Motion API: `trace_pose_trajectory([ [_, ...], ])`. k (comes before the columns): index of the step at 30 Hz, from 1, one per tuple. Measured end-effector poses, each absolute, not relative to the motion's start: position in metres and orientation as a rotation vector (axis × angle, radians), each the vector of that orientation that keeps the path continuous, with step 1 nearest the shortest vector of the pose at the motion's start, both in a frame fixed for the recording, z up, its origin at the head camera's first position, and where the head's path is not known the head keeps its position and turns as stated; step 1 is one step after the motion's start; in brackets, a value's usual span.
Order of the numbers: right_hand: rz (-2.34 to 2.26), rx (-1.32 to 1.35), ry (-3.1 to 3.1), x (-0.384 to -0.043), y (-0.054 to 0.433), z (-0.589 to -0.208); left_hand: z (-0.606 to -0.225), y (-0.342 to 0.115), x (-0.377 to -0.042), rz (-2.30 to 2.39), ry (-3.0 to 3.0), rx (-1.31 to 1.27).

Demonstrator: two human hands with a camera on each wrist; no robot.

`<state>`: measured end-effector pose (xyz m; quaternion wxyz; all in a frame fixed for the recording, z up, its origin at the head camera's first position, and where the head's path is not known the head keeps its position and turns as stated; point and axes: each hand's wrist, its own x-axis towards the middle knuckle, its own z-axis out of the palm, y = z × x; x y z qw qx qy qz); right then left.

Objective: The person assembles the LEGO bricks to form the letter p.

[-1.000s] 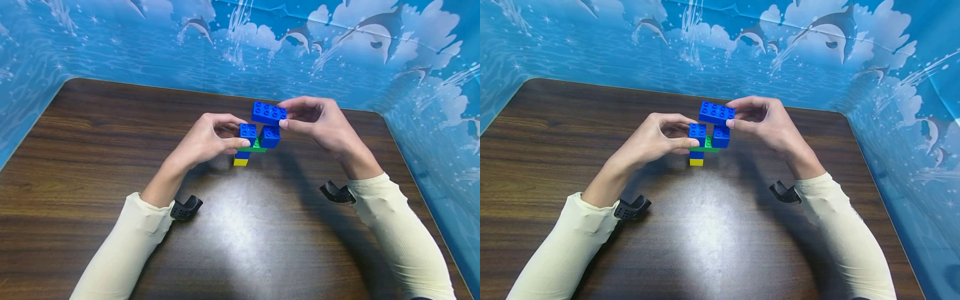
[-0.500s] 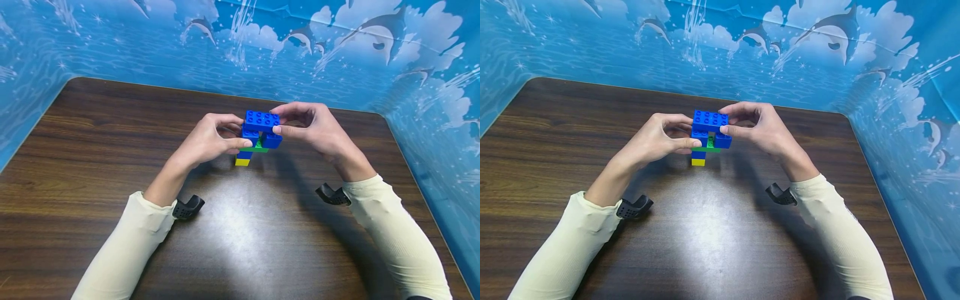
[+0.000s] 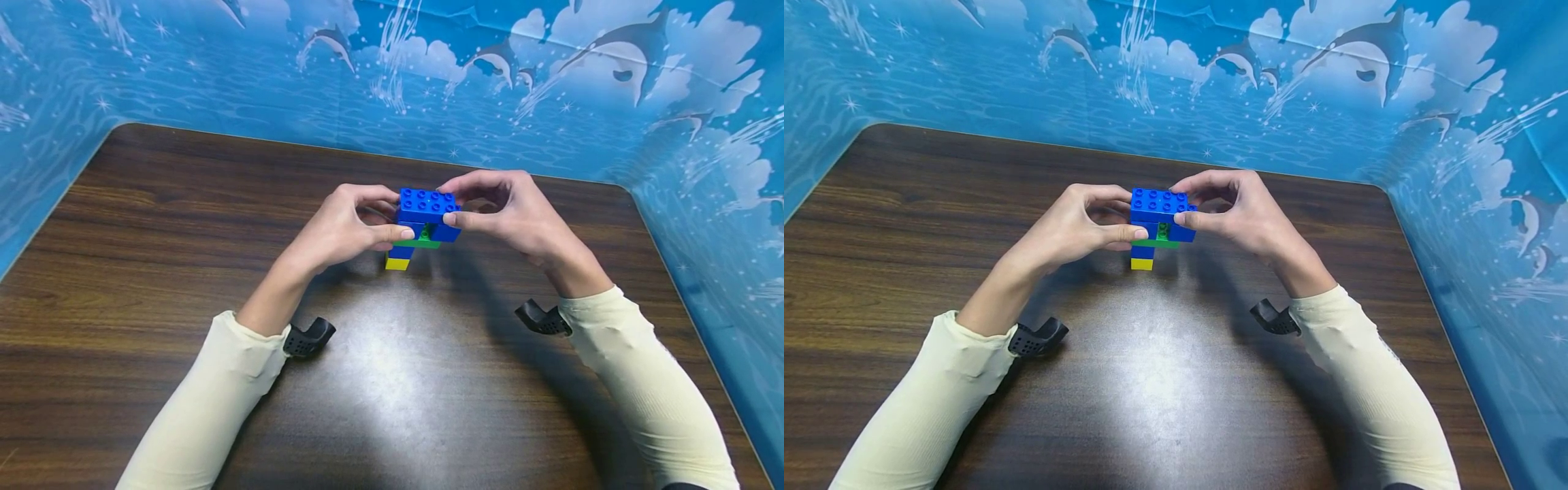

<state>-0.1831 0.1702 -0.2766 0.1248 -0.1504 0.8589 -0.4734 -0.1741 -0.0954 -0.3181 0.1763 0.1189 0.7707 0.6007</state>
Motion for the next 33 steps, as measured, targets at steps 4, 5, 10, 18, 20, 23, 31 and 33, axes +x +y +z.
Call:
trace_pose_trajectory([
  [4,-1.372,-0.464,2.528,-0.184,0.17,-0.278,-0.318,-0.096,-0.174,1.697,2.185,0.344],
  [5,-1.376,-0.475,2.531,-0.185,0.169,-0.278,-0.318,-0.096,-0.174,1.7,2.184,0.346],
  [10,-1.372,-0.564,2.545,-0.186,0.16,-0.277,-0.318,-0.096,-0.174,1.668,2.218,0.364],
  [18,-1.341,-0.601,2.577,-0.184,0.159,-0.275,-0.315,-0.095,-0.173,1.618,2.249,0.364],
  [20,-1.339,-0.592,2.575,-0.183,0.16,-0.275,-0.315,-0.095,-0.173,1.614,2.254,0.358],
  [23,-1.325,-0.574,2.594,-0.182,0.162,-0.274,-0.315,-0.094,-0.173,1.621,2.247,0.369],
  [31,-1.273,-0.599,2.619,-0.181,0.166,-0.272,-0.316,-0.096,-0.172,1.625,2.252,0.372],
  [33,-1.266,-0.599,2.622,-0.181,0.167,-0.272,-0.316,-0.096,-0.171,1.621,2.261,0.376],
])
